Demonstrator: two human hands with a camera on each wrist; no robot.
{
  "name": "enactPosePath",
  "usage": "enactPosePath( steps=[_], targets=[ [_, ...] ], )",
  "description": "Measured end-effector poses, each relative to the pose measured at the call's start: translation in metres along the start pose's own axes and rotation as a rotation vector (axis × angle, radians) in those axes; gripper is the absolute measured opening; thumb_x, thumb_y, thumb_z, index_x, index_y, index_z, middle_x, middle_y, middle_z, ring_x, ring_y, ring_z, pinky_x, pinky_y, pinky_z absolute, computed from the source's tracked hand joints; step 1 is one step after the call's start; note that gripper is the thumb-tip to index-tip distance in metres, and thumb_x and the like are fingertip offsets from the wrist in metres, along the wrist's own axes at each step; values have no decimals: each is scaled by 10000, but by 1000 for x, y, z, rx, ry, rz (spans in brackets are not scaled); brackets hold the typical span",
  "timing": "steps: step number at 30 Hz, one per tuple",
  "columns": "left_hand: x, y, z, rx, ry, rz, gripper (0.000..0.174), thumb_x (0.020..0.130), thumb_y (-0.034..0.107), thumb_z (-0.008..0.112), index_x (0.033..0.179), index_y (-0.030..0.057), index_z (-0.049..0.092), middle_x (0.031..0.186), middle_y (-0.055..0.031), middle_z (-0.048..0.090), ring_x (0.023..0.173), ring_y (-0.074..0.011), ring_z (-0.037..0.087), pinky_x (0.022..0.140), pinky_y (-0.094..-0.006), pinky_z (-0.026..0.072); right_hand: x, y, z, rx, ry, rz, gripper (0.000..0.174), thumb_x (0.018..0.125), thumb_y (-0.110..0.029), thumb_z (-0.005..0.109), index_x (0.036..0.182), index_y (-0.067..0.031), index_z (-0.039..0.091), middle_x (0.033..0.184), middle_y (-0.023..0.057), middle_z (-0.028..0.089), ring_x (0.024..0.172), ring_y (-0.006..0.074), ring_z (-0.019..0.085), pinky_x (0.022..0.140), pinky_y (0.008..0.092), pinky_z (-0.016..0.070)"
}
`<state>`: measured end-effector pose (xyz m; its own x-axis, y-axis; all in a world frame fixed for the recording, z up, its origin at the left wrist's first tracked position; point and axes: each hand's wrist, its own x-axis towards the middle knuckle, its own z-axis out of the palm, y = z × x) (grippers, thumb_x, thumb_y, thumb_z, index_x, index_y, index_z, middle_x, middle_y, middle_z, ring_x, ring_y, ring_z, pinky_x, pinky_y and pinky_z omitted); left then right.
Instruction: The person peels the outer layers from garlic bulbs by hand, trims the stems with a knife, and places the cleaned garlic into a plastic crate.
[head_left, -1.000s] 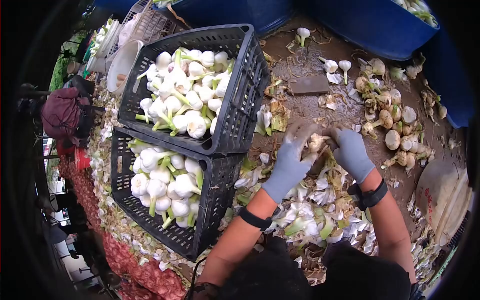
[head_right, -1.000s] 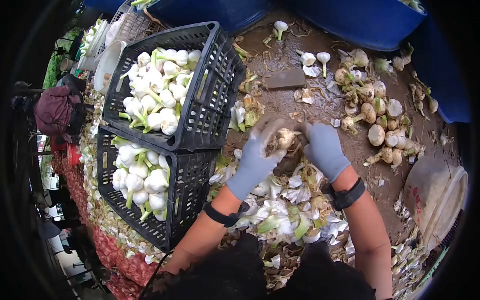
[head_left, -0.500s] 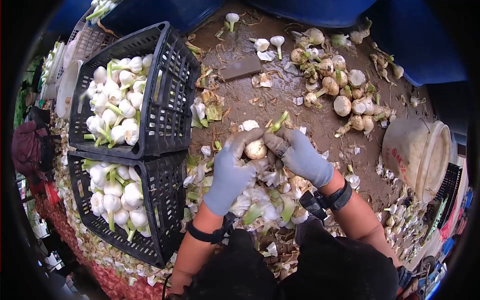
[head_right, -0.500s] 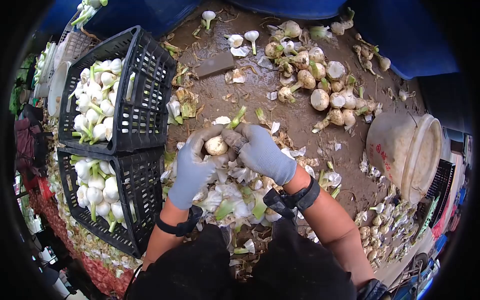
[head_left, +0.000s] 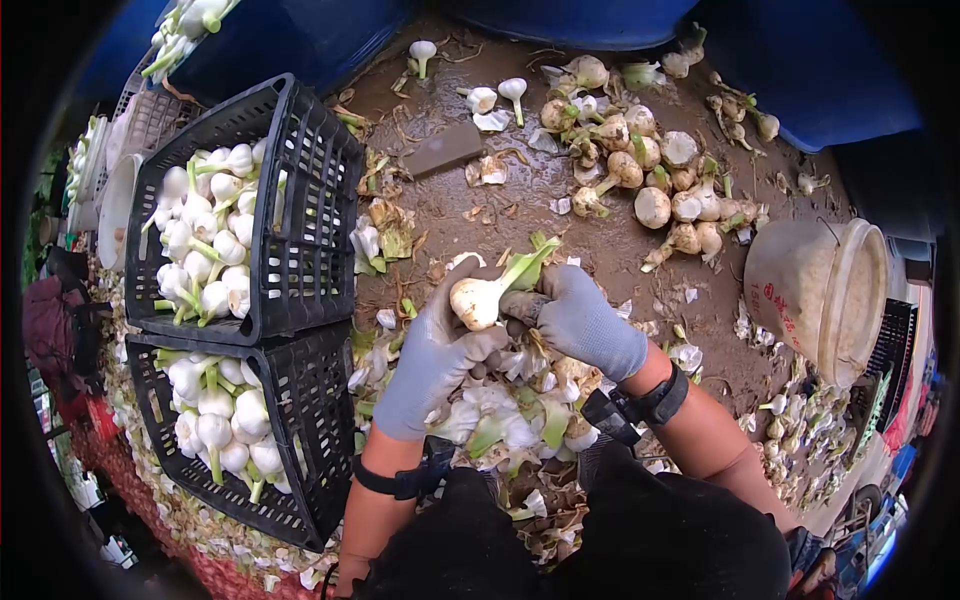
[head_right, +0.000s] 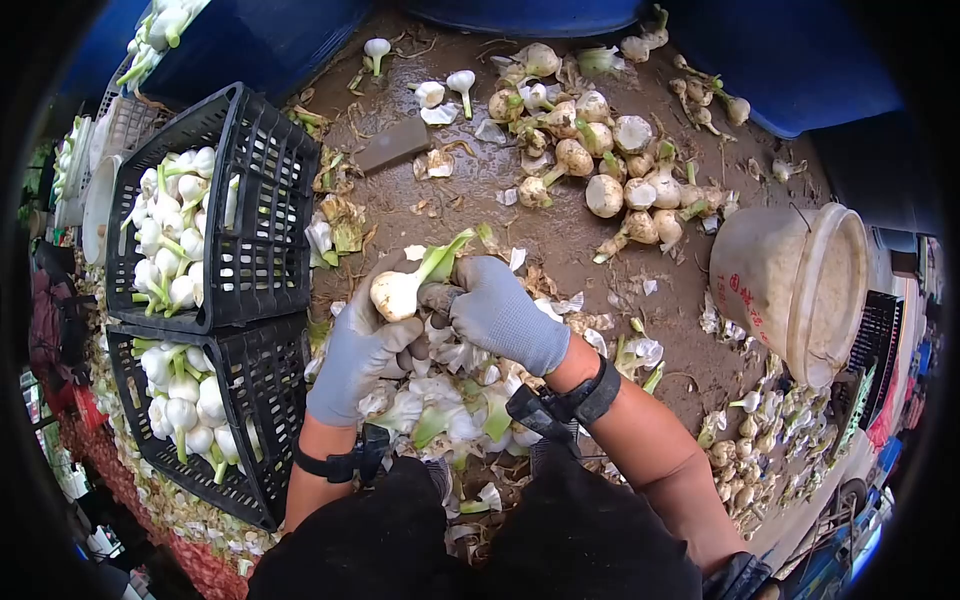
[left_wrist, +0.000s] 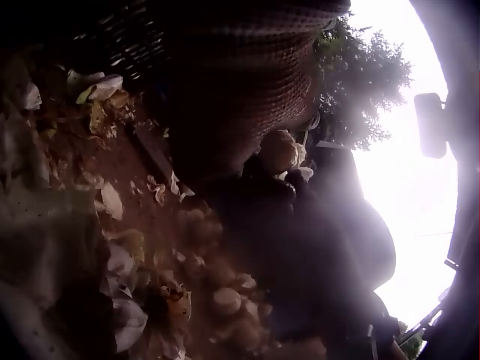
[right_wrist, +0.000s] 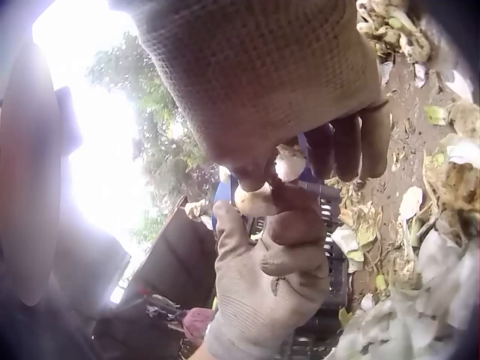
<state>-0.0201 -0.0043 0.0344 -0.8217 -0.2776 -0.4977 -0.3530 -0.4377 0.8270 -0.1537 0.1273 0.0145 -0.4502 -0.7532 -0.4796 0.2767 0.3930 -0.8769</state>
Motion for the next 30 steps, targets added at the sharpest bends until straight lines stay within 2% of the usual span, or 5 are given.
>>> enactPosePath(
  steps=[9, 13, 19, 23, 30],
  targets=[
    [11, 6, 3, 921, 228, 598, 459, 809, 305, 755, 1089, -35, 627, 1071, -74, 627, 994, -166, 592, 851, -329, 481, -8, 4, 0, -496, 17, -119, 223, 828, -190, 630, 824, 32, 645, 736, 230, 635, 701, 369, 646, 623, 445, 495],
    [9, 11, -5, 35, 124, 27, 375, 860, 269, 718, 1053, -36, 615, 1192, -137, 587, 1045, -241, 610, 867, -318, 502, -8, 2, -12, -914, 81, -325, 204, 734, -129, 612, 894, -4, 627, 787, 194, 619, 738, 379, 637, 645, 479, 499],
    [3, 69, -39, -847, -116, 593, 440, 980, 268, 514, 1372, 74, 466, 1453, -205, 400, 1358, -371, 366, 1147, -539, 286, -29, 12, 9, -1095, -611, -62, 402, 686, -107, 624, 1087, -81, 613, 827, 164, 628, 761, 363, 645, 646, 471, 507],
    [-2, 87, -80, -1184, -143, 668, 658, 966, 362, 522, 1406, -82, 317, 1495, -258, 280, 1341, -345, 397, 1046, -421, 461, -14, -5, -40, -973, 92, -175, 540, 779, -157, 707, 1292, -182, 540, 990, 143, 626, 878, 327, 626, 740, 451, 493],
    [58, -27, 3, 452, 197, 415, 578, 837, 177, 706, 1335, -10, 481, 1276, -143, 556, 1065, -227, 627, 890, -319, 526, 45, 29, -88, -735, 394, -307, 193, 754, -34, 651, 939, -67, 692, 957, 188, 645, 812, 340, 636, 739, 405, 513]
  ],
)
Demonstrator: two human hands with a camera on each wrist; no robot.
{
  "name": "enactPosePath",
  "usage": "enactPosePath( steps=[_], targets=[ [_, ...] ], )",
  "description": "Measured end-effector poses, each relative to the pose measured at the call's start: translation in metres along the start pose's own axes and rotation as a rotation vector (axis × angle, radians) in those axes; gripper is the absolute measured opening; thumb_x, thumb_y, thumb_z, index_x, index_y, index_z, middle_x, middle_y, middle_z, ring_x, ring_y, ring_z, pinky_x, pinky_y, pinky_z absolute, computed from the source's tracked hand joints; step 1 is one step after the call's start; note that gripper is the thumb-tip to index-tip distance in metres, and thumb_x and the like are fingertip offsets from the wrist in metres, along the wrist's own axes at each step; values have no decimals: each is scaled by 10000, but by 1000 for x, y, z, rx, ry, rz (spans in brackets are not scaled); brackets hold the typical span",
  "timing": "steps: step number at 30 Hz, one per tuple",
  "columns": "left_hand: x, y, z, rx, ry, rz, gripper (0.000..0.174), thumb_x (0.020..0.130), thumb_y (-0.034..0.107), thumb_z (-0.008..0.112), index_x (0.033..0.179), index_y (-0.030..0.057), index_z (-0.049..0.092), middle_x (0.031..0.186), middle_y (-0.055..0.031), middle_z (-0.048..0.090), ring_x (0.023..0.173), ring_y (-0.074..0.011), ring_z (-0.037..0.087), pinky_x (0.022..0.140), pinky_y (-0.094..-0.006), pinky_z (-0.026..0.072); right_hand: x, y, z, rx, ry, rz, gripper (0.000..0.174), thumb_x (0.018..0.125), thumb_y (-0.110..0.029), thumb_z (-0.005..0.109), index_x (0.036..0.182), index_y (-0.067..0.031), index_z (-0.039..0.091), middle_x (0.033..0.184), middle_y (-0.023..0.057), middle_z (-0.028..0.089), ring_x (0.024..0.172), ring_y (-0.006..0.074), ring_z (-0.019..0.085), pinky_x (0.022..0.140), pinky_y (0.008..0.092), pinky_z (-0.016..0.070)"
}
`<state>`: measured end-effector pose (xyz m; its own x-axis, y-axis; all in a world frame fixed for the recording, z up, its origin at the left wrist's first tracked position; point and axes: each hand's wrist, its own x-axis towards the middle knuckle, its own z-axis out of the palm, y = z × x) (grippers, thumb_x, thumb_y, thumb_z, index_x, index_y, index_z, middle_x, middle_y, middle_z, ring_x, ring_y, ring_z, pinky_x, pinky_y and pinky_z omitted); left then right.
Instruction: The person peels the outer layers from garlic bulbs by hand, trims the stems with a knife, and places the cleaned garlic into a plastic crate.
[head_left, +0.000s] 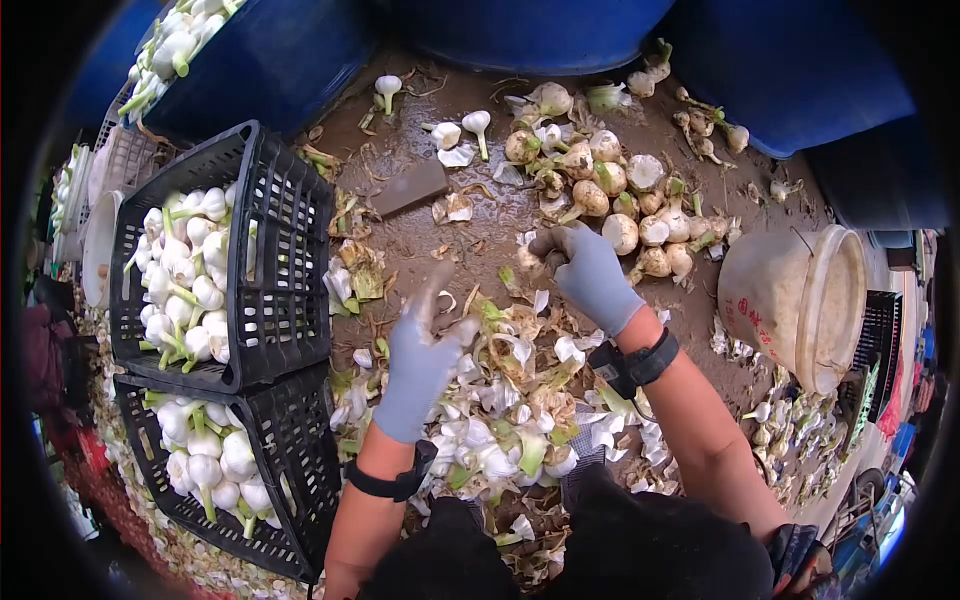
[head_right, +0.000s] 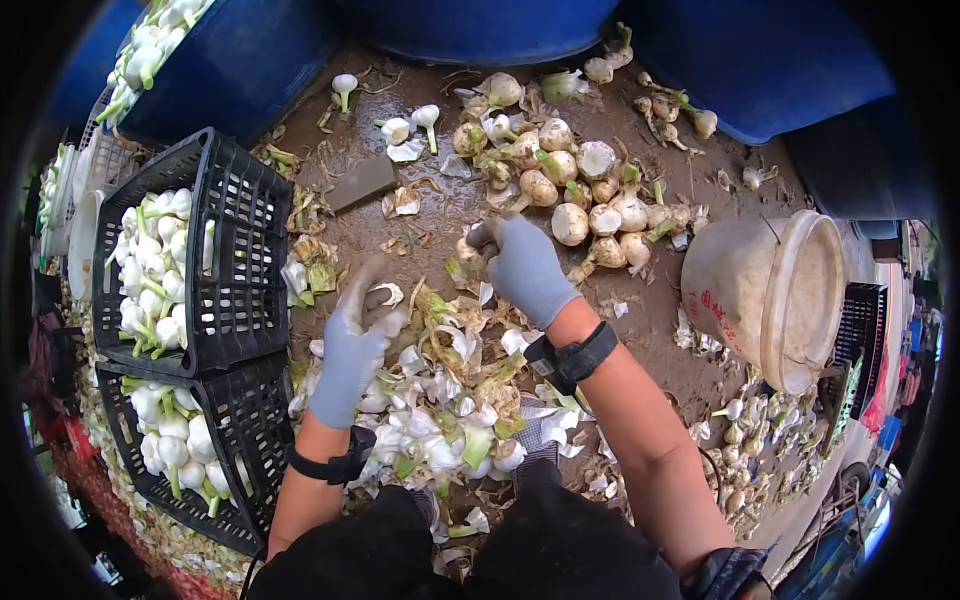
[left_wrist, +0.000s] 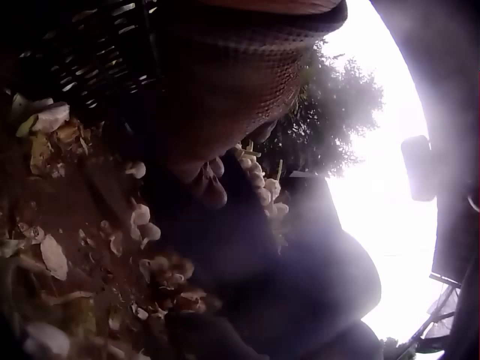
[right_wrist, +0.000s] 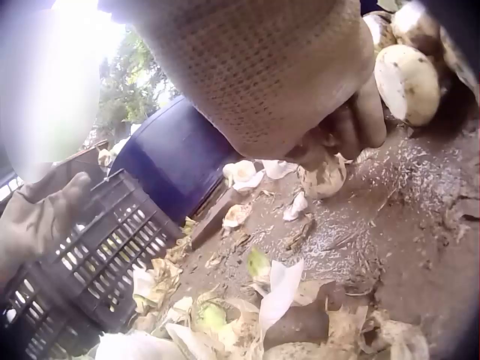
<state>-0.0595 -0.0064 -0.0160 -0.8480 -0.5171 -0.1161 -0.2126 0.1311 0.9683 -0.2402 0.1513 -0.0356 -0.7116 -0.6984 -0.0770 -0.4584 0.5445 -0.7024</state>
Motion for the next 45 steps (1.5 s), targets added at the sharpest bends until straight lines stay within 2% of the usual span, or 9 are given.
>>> enactPosePath(
  steps=[6, 9, 24, 26, 29, 33, 36, 41, 45],
  targets=[
    [-20, 11, 7, -272, -116, -184, 560, 768, 16, 696, 1303, 17, 534, 1214, -102, 599, 1074, -181, 609, 910, -296, 508, -30, -70, -10, 948, -297, 385, 290, 922, -272, 632, 940, 17, 643, 731, 55, 627, 662, 87, 560, 606, 277, 476],
    [-23, 25, 2, -65, -132, -131, 517, 759, 7, 690, 1263, 17, 573, 1180, -80, 612, 1026, -137, 614, 884, -284, 518, -34, -78, -11, 740, -487, 418, 387, 950, -358, 592, 892, 21, 648, 658, 40, 611, 590, 84, 545, 548, 275, 458],
    [-36, 36, -19, -714, -256, -343, 627, 834, 227, 736, 1355, -6, 475, 1134, -97, 638, 910, -139, 639, 769, -267, 535, -58, -102, -13, 675, -453, 368, 266, 931, -218, 565, 837, 28, 603, 642, 124, 627, 571, 205, 622, 544, 360, 487],
    [-39, 47, -9, -798, -168, -337, 694, 901, 453, 624, 1409, 31, 411, 927, -90, 651, 583, -124, 557, 526, -237, 477, -58, -92, -5, 200, -373, 5, 120, 921, -107, 554, 976, -7, 590, 745, 128, 642, 620, 206, 617, 569, 327, 474],
    [-33, 19, -13, -1168, -266, -464, 677, 924, 527, 547, 1432, 107, 392, 1013, -86, 648, 638, -106, 585, 543, -213, 498, -51, -94, 1, -123, -112, -242, 236, 783, -191, 664, 912, -16, 571, 769, 184, 647, 633, 394, 598, 602, 457, 479],
    [-33, 44, -4, -946, -143, -360, 713, 920, 495, 580, 1466, 111, 328, 1071, -74, 614, 616, -98, 557, 525, -207, 484, -46, -91, 16, 643, -55, -164, 284, 816, -162, 672, 1057, -23, 619, 836, 185, 673, 703, 380, 636, 640, 428, 489],
    [-26, 39, -11, -581, -207, -327, 760, 870, 310, 721, 1451, 24, 324, 1185, -69, 571, 788, -52, 574, 623, -206, 504, -44, -80, 13, 508, -270, 79, 270, 841, -163, 665, 1075, -26, 648, 869, 195, 678, 737, 369, 649, 655, 390, 500],
    [-17, 18, -25, -103, 101, -148, 609, 894, 379, 665, 1340, 5, 484, 1141, -96, 600, 927, -150, 613, 780, -248, 493, -47, -94, 2, 866, -456, 341, 185, 952, -61, 550, 1087, 41, 624, 848, 23, 661, 748, 68, 587, 641, 247, 491],
    [-17, 41, -30, 273, -5, 201, 455, 907, 310, 656, 1216, -15, 576, 1126, -82, 608, 1005, -153, 581, 881, -276, 468, -51, -85, 26, 558, -356, 88, 243, 874, -37, 567, 1105, 11, 625, 845, 115, 674, 726, 231, 639, 661, 334, 505]
  ],
)
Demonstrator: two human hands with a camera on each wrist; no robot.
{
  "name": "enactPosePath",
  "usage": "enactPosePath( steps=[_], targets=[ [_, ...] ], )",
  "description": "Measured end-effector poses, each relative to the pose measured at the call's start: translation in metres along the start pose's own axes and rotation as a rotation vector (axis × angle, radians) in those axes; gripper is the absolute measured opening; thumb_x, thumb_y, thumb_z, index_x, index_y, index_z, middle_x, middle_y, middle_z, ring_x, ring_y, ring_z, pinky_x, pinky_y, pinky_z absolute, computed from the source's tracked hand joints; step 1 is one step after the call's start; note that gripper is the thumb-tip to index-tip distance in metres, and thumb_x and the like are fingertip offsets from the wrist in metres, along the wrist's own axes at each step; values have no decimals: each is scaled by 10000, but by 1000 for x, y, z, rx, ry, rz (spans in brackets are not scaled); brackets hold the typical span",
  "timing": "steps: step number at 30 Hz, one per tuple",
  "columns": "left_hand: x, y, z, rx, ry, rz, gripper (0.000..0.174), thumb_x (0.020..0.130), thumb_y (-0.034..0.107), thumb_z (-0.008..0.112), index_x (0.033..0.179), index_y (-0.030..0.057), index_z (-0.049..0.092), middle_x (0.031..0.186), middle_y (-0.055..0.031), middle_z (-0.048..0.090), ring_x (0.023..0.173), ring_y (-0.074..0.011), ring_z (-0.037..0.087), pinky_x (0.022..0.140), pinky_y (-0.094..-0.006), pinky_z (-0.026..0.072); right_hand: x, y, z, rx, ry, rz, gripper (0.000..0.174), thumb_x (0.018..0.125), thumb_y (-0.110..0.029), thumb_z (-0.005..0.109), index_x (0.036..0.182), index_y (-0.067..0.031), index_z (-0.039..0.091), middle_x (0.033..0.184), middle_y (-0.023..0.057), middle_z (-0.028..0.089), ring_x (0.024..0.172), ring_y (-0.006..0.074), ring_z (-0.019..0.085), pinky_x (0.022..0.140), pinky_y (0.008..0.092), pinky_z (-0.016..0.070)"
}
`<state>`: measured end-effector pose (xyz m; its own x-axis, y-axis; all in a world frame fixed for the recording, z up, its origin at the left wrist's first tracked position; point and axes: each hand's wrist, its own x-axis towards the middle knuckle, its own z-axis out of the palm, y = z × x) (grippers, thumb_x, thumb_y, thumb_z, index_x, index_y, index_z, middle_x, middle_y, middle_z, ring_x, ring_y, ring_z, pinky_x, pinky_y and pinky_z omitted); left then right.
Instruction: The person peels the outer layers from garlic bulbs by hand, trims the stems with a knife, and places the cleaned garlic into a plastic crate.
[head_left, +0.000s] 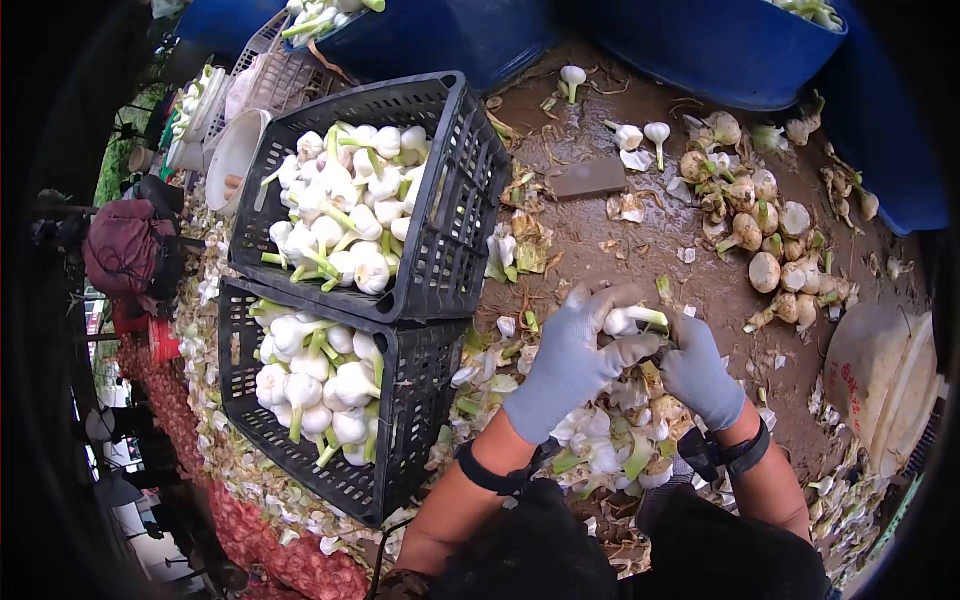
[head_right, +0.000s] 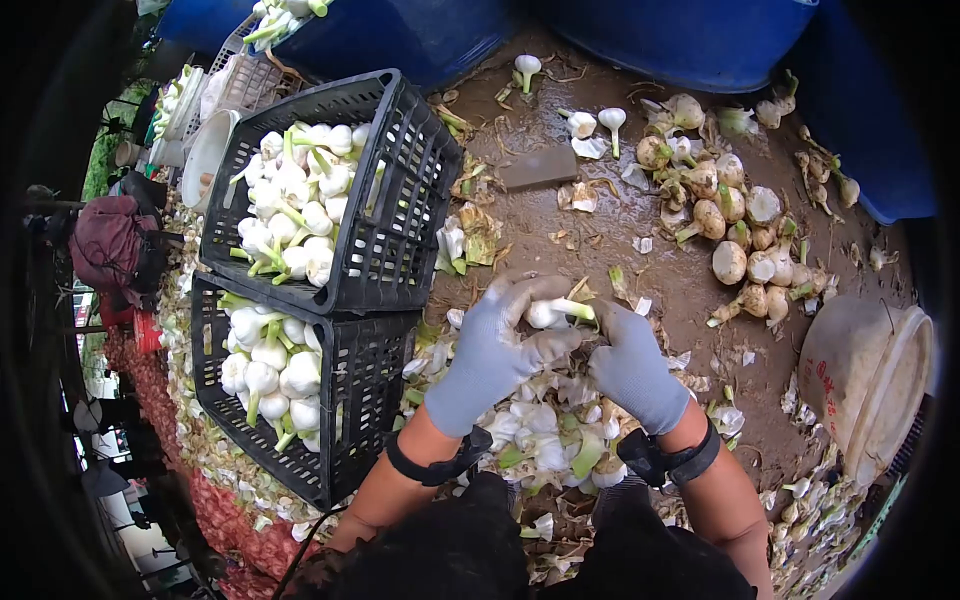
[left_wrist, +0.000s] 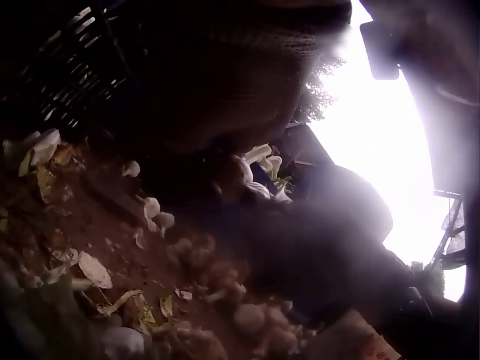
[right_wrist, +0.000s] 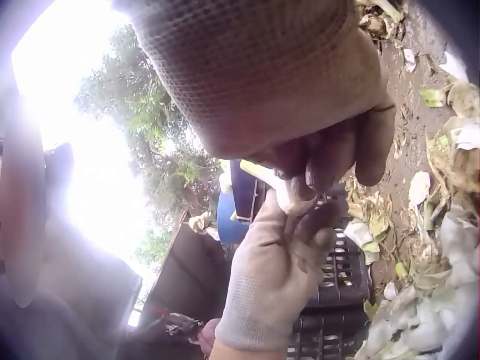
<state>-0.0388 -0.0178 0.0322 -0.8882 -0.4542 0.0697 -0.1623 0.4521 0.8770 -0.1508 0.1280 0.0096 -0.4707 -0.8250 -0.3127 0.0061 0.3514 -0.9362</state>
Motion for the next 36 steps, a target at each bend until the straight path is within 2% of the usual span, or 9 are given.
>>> enactPosePath(
  steps=[2, 4, 8, 12, 14, 16, 22, 28, 36],
  targets=[
    [0, -2, -5, -166, -136, -188, 357, 903, 259, 663, 1116, -24, 615, 1102, -90, 617, 973, -150, 593, 864, -280, 478, -4, -7, -2, -302, 52, -228, 308, 738, -30, 583, 1042, -22, 635, 893, 208, 640, 820, 382, 619, 713, 446, 506],
    [-1, 8, -5, -681, -42, -592, 331, 913, 225, 660, 1099, -38, 580, 1067, -135, 629, 1017, -228, 634, 854, -289, 516, -1, -18, -9, -675, 137, -222, 245, 769, -31, 597, 1013, -28, 616, 865, 205, 620, 801, 377, 612, 701, 437, 492],
    [3, 5, -11, -1411, 160, -402, 304, 986, 172, 509, 1174, -65, 542, 1234, -216, 569, 1151, -332, 582, 960, -397, 514, 1, -13, -10, -773, -32, -210, 264, 681, -63, 612, 943, -34, 601, 846, 167, 589, 816, 392, 589, 705, 462, 486],
    [17, 18, -53, -893, 372, -109, 420, 997, 214, 489, 1275, -99, 460, 1313, -219, 512, 1223, -286, 517, 1015, -377, 435, -23, -20, 27, -741, -824, -227, 467, 699, -143, 610, 1165, -120, 627, 831, 129, 624, 800, 327, 647, 649, 442, 508],
    [32, 32, -85, -197, 696, 38, 422, 967, 116, 496, 1343, -63, 430, 1371, -189, 468, 1275, -261, 446, 1104, -382, 310, -13, -28, 19, -735, -833, -115, 524, 718, -146, 612, 1242, -140, 587, 779, 128, 639, 730, 331, 651, 607, 446, 503],
    [50, 25, -114, 367, 918, 128, 578, 861, 19, 548, 1410, -23, 373, 1428, -168, 412, 1336, -246, 375, 1133, -378, 252, 13, -35, 3, -915, -633, -85, 535, 754, -175, 628, 1284, -159, 560, 739, 128, 644, 689, 331, 650, 583, 439, 498],
    [66, -6, -114, 597, 604, -91, 507, 814, 84, 624, 1290, -28, 492, 1287, -207, 517, 1207, -347, 492, 1056, -416, 359, 182, -32, -73, -987, 313, -285, 313, 818, -143, 645, 1130, -148, 644, 1016, 150, 635, 905, 350, 624, 763, 447, 510],
    [62, -11, -120, 544, 464, -110, 457, 762, 94, 687, 1194, -5, 577, 1252, -204, 527, 1121, -343, 547, 939, -409, 459, 277, 12, -84, -1195, 159, -76, 496, 811, -207, 652, 1278, -351, 566, 1214, 89, 560, 1113, 336, 538, 901, 464, 488],
    [65, -4, -120, 583, 402, -187, 547, 658, 181, 792, 1151, 25, 615, 1262, -235, 499, 1109, -401, 544, 906, -463, 463, 369, -44, -72, -849, 312, -408, 389, 772, -66, 631, 1153, -145, 650, 1116, 226, 610, 967, 391, 619, 845, 423, 511]
  ],
)
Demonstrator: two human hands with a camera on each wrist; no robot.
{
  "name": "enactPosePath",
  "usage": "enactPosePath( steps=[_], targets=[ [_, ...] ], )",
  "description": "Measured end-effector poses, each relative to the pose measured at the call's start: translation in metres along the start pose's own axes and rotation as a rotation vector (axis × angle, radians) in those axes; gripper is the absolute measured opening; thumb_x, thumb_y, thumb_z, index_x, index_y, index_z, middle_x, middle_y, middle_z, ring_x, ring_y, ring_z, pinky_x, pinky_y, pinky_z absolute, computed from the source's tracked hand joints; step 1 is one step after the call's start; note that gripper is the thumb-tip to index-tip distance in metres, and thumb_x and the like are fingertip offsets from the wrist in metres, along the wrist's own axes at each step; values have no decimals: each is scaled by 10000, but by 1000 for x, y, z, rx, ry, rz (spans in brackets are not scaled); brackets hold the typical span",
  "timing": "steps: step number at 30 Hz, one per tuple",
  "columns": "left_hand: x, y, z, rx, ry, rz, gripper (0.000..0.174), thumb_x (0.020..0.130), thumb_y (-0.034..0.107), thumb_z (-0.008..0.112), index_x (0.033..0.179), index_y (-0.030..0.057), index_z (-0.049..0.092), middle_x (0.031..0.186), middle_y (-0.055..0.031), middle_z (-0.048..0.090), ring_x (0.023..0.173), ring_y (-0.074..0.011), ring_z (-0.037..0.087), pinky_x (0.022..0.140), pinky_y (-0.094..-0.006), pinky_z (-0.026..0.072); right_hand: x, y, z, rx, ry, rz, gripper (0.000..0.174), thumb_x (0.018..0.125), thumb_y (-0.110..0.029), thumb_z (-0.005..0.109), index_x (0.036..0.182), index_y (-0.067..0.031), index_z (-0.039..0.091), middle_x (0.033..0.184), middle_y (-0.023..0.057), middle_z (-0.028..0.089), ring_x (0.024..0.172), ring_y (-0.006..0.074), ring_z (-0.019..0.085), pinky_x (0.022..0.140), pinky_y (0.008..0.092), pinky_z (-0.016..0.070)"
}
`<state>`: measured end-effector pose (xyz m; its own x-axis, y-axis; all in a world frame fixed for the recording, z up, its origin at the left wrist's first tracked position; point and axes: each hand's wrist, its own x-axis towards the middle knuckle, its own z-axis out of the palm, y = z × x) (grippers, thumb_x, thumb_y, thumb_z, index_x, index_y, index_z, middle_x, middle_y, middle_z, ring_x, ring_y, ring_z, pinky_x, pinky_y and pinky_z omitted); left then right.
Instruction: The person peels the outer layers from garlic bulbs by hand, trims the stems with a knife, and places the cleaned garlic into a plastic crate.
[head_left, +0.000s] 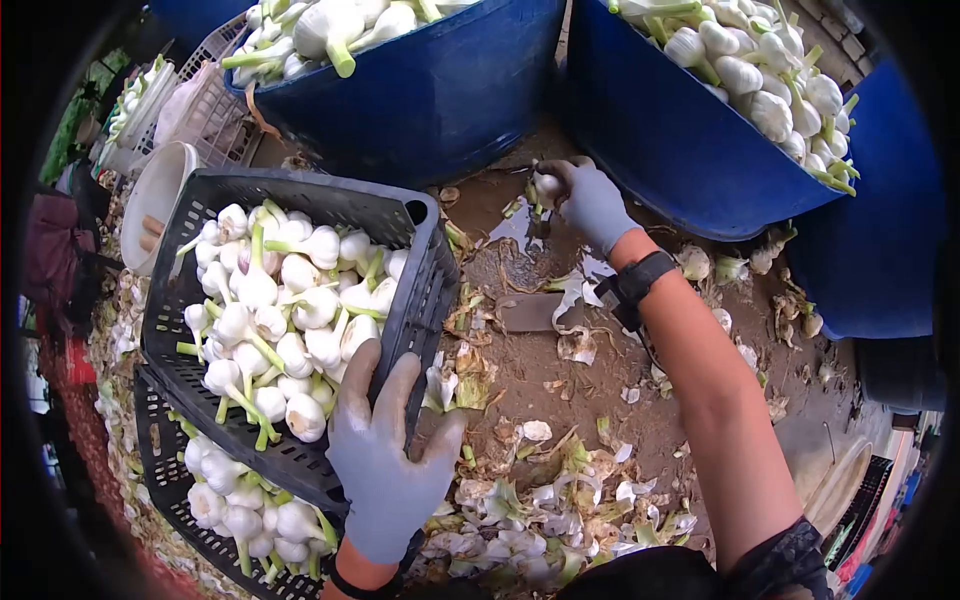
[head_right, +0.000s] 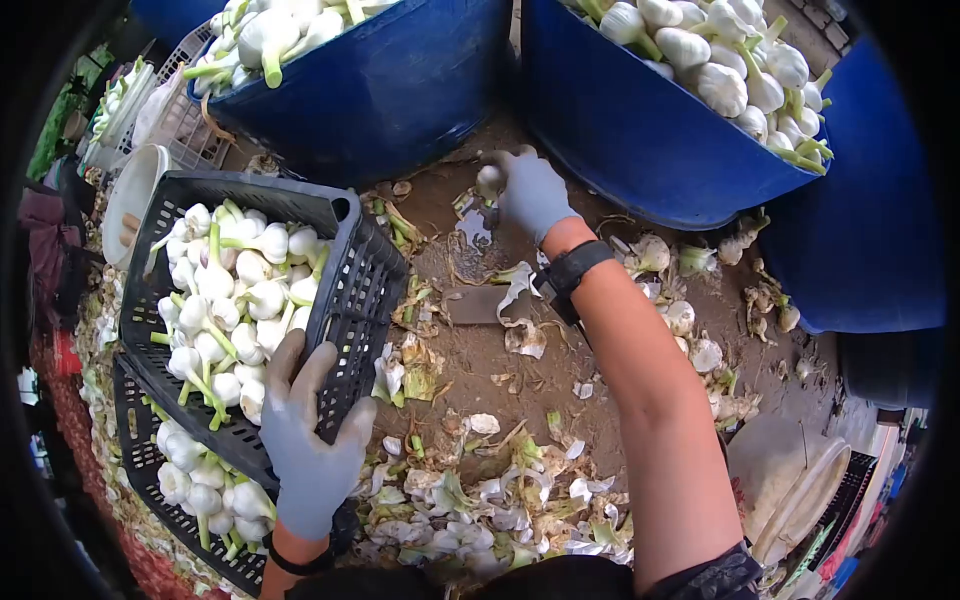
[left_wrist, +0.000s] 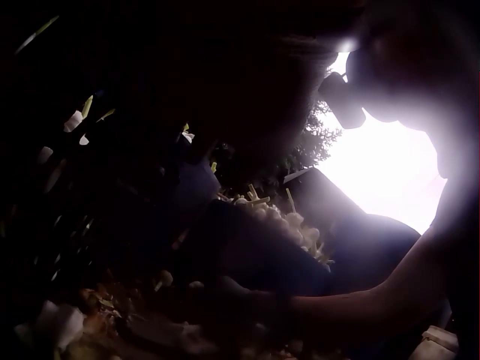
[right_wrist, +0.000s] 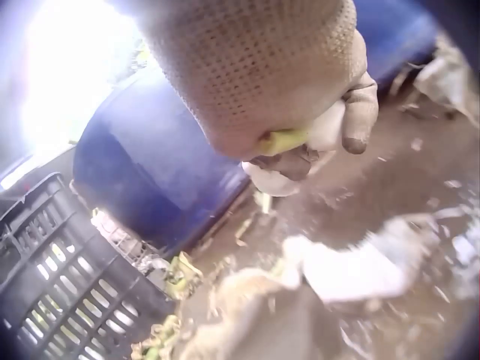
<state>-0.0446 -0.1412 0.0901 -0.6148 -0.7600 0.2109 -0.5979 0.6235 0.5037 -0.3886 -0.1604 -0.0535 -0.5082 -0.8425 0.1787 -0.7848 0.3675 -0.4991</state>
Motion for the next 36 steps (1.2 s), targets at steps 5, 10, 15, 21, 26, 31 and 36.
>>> enactPosePath(
  steps=[5, 10, 15, 21, 26, 31, 36],
  targets=[
    [3, 0, -2, 71, -32, 66, 543, 681, 258, 778, 1157, 49, 620, 1270, -247, 491, 1069, -399, 550, 877, -481, 447, 57, 0, 40, -242, -408, 134, 375, 828, -298, 643, 1170, -144, 649, 1213, 211, 584, 1055, 374, 616, 876, 463, 507],
    [2, 1, -6, 48, -43, 49, 547, 638, 140, 750, 1154, 17, 614, 1279, -261, 483, 1101, -418, 551, 905, -458, 471, 14, 25, 35, 289, -186, 263, 368, 857, -180, 615, 1217, -106, 634, 1028, 195, 671, 851, 336, 682, 770, 385, 533],
    [0, 1, -2, 142, -20, 79, 550, 679, 254, 770, 1172, 68, 615, 1288, -233, 475, 1107, -395, 519, 919, -489, 423, -44, -59, -72, 1372, -200, 322, 474, 952, -102, 521, 1401, -27, 387, 970, 72, 615, 624, 82, 541, 520, 204, 457],
    [1, 7, 7, 138, 12, 77, 485, 684, 137, 732, 1144, 40, 613, 1312, -239, 476, 1133, -424, 519, 927, -492, 438, -39, -208, -95, 891, 2, -375, 754, 835, -328, 718, 1412, 4, 365, 1332, 301, 460, 1207, 357, 511, 976, 389, 437],
    [-5, 5, 0, 148, -6, 101, 496, 717, 107, 682, 1196, 19, 585, 1348, -231, 467, 1185, -382, 508, 969, -425, 438, -47, -64, -114, 46, -100, -74, 248, 829, -32, 583, 1024, -107, 716, 958, 135, 676, 870, 265, 674, 796, 370, 529],
    [-6, 8, 2, 178, -3, 99, 487, 720, 135, 699, 1180, 21, 590, 1349, -226, 465, 1184, -394, 500, 977, -455, 416, -114, 97, -70, -778, -361, 234, 278, 828, -271, 644, 1074, -161, 716, 1193, 87, 608, 1127, 300, 548, 863, 481, 453],
    [-8, 2, 8, 208, 42, 149, 476, 731, 140, 694, 1180, 24, 585, 1352, -225, 456, 1184, -410, 490, 977, -489, 401, -148, 70, -95, -724, -279, 428, 251, 779, -244, 693, 1017, -170, 723, 1154, 81, 628, 1080, 295, 581, 803, 460, 482]
  ],
)
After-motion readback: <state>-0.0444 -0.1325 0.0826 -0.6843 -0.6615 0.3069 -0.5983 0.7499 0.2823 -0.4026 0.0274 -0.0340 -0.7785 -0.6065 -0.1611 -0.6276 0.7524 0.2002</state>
